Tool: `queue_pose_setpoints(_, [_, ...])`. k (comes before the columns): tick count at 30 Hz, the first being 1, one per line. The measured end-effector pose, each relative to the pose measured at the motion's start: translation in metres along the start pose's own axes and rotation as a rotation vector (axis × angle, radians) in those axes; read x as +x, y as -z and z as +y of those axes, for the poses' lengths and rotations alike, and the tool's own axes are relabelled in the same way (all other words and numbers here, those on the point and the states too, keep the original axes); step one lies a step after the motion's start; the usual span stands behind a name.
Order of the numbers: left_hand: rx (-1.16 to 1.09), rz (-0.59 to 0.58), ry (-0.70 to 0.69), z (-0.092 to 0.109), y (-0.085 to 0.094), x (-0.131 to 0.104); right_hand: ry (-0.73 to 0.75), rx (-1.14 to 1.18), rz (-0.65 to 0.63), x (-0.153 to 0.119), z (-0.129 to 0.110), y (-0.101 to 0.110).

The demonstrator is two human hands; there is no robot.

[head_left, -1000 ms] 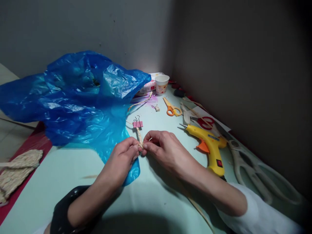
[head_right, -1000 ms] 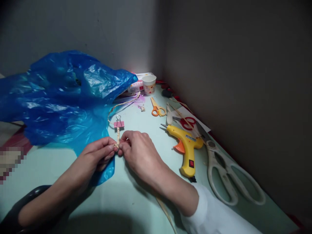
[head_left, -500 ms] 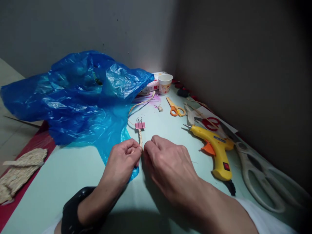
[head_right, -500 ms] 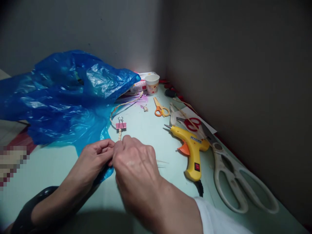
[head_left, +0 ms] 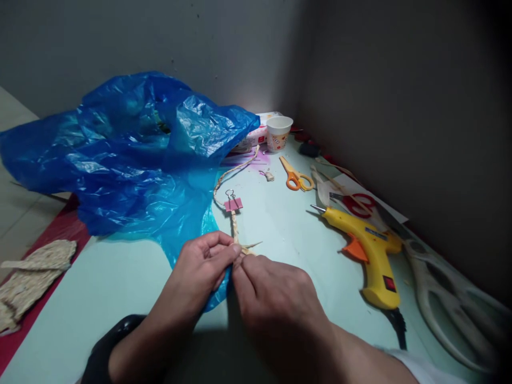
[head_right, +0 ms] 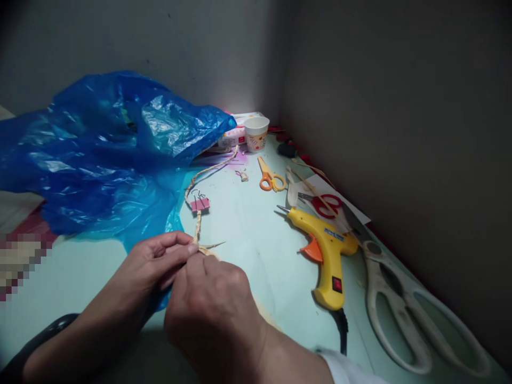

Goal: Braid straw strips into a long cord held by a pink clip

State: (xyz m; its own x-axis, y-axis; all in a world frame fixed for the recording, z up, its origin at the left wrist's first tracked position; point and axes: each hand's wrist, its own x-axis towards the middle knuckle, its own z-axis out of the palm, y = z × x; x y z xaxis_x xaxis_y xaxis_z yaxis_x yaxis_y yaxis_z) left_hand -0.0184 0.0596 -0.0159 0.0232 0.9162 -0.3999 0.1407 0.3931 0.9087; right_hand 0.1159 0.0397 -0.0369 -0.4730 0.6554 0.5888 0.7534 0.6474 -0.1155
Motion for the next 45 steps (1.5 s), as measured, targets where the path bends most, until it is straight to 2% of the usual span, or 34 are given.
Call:
queue_pose_setpoints(3, [-0.054,0.041,0.031,0.002,-0.003,0.000,-0.072,0.215,-0.104,0.004,0.006,0.008])
queue_pose_setpoints(5, [-0.080,0.074,0.066,0.004,-0.006,0.000,-0.192,0.366,-0.157,0.010,0.014,0.013])
queue_pose_setpoints(9, [-0.070,0.071,0.101,0.005,-0.008,-0.001,-0.411,0.441,-0.278,0.020,0.033,0.009])
queue_pose_setpoints(11, [-0.066,0.048,0.092,0.004,-0.008,0.000,-0.430,0.472,-0.378,0.021,0.038,0.003])
queue_pose_setpoints(14, [-0.066,0.003,0.070,0.002,-0.009,0.001,-0.449,0.505,-0.448,0.023,0.040,-0.001])
queue_pose_setpoints(20, [-0.092,0.035,0.022,0.003,-0.012,-0.001,-0.457,0.536,-0.591,0.033,0.040,0.012])
queue_pose_setpoints(23, [-0.059,0.060,0.008,0.003,-0.011,-0.003,-0.436,0.548,-0.589,0.036,0.046,0.012])
queue_pose_setpoints(27, [0.041,0.056,-0.011,0.002,-0.009,-0.004,-0.451,0.538,-0.514,0.036,0.055,0.010])
queue_pose_setpoints(33, [0.032,0.031,-0.061,-0.001,-0.008,-0.005,-0.430,0.594,-0.457,0.035,0.053,0.013])
queue_pose_setpoints(41, [-0.078,-0.018,0.006,-0.003,-0.005,-0.003,-0.520,0.703,-0.425,0.034,0.057,0.012])
queue_pose_setpoints(45, [-0.124,-0.010,0.040,-0.001,-0.005,-0.002,-0.505,0.692,-0.452,0.033,0.059,0.013])
